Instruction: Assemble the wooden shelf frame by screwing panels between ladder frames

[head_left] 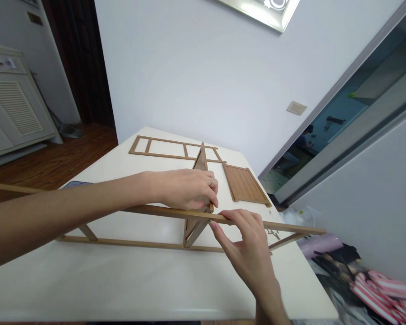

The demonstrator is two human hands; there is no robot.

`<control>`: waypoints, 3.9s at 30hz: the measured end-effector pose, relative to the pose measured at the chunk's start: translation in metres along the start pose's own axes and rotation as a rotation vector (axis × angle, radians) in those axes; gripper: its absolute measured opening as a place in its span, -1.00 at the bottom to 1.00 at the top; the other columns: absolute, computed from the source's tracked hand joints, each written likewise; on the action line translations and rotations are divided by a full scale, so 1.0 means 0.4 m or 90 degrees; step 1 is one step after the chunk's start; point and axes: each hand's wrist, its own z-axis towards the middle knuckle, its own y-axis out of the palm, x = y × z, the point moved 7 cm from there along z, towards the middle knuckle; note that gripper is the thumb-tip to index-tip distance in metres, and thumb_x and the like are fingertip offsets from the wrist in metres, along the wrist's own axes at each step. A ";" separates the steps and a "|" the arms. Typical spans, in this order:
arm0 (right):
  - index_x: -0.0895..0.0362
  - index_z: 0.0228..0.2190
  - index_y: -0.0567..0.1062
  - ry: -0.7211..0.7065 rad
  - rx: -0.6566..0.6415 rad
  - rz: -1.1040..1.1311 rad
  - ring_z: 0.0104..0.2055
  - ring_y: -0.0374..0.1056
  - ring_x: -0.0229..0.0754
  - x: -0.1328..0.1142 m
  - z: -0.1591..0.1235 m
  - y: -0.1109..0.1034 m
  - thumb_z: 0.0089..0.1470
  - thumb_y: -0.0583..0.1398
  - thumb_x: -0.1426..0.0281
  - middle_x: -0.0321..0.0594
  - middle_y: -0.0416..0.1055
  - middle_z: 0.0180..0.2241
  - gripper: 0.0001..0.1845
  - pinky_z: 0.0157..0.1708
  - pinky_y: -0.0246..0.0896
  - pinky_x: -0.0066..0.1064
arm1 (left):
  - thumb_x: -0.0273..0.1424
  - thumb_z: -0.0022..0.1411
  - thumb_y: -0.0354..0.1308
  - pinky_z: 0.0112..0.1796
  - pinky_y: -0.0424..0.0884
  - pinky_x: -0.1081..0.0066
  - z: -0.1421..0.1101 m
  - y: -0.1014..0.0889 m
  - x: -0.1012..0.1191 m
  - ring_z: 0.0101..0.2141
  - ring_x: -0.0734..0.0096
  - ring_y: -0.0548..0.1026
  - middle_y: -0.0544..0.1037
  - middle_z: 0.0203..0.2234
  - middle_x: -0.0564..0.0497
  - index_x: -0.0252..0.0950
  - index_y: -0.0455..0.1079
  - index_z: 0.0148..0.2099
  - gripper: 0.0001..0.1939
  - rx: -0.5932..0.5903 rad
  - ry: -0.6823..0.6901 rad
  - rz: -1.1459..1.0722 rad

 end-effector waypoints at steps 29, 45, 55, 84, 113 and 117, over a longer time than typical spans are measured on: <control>0.06 -0.09 0.47 -0.078 0.056 -0.032 -0.25 0.46 -0.16 -0.012 -0.005 0.005 0.37 0.26 0.36 -0.31 0.57 -0.28 -0.89 -0.09 0.13 -0.26 | -0.49 0.45 0.16 0.11 0.45 0.31 -0.010 0.043 -0.030 0.13 0.24 0.51 0.68 -0.10 -0.06 -0.17 0.60 -0.02 -0.79 0.066 0.050 -0.188; 0.05 -0.19 0.44 -0.046 0.049 -0.022 -0.31 0.42 -0.16 -0.013 -0.001 0.007 0.36 0.25 0.35 -0.34 0.52 -0.36 -0.94 -0.14 0.10 -0.27 | -0.67 0.25 0.17 0.46 0.04 -0.01 0.014 0.059 -0.032 0.08 0.30 0.59 0.68 -0.03 0.05 -0.18 0.53 -0.03 -0.65 -0.051 0.008 -0.109; 0.06 -0.21 0.45 -0.038 0.071 -0.009 -0.33 0.38 -0.19 -0.012 -0.004 0.005 0.34 0.27 0.37 -0.37 0.50 -0.37 -0.93 -0.13 0.08 -0.30 | -0.80 0.13 0.07 -0.07 0.44 0.31 0.073 0.081 -0.054 -0.19 0.25 0.56 0.66 -0.37 0.01 -0.22 0.53 -0.22 -0.60 -0.010 0.055 0.085; 0.09 -0.23 0.49 -0.008 0.063 0.014 -0.34 0.38 -0.24 -0.002 0.010 0.010 0.29 0.31 0.39 -0.36 0.51 -0.37 -0.92 -0.12 0.12 -0.29 | -0.78 0.22 0.09 -0.22 0.34 0.33 0.042 0.082 -0.035 -0.36 0.31 0.42 0.56 -0.46 0.08 -0.22 0.39 -0.34 -0.68 0.057 0.147 0.209; 0.07 0.01 0.53 -0.088 0.130 -0.054 -0.19 0.49 -0.15 -0.004 0.007 0.013 0.30 0.34 0.35 -0.17 0.56 -0.19 -0.73 -0.09 0.28 -0.24 | -0.67 0.35 0.11 -0.15 0.36 0.29 0.044 0.087 -0.038 -0.31 0.31 0.45 0.61 -0.40 0.06 -0.23 0.45 -0.31 -0.74 0.039 0.146 0.201; 0.04 -0.19 0.59 -0.161 0.191 0.001 -0.09 0.51 -0.17 -0.029 -0.006 0.021 0.19 0.36 0.61 -0.23 0.55 -0.17 -0.76 0.04 0.41 -0.18 | -0.68 0.36 0.10 -0.15 0.37 0.29 0.045 0.086 -0.036 -0.32 0.32 0.44 0.60 -0.40 0.07 -0.23 0.43 -0.32 -0.72 0.037 0.147 0.201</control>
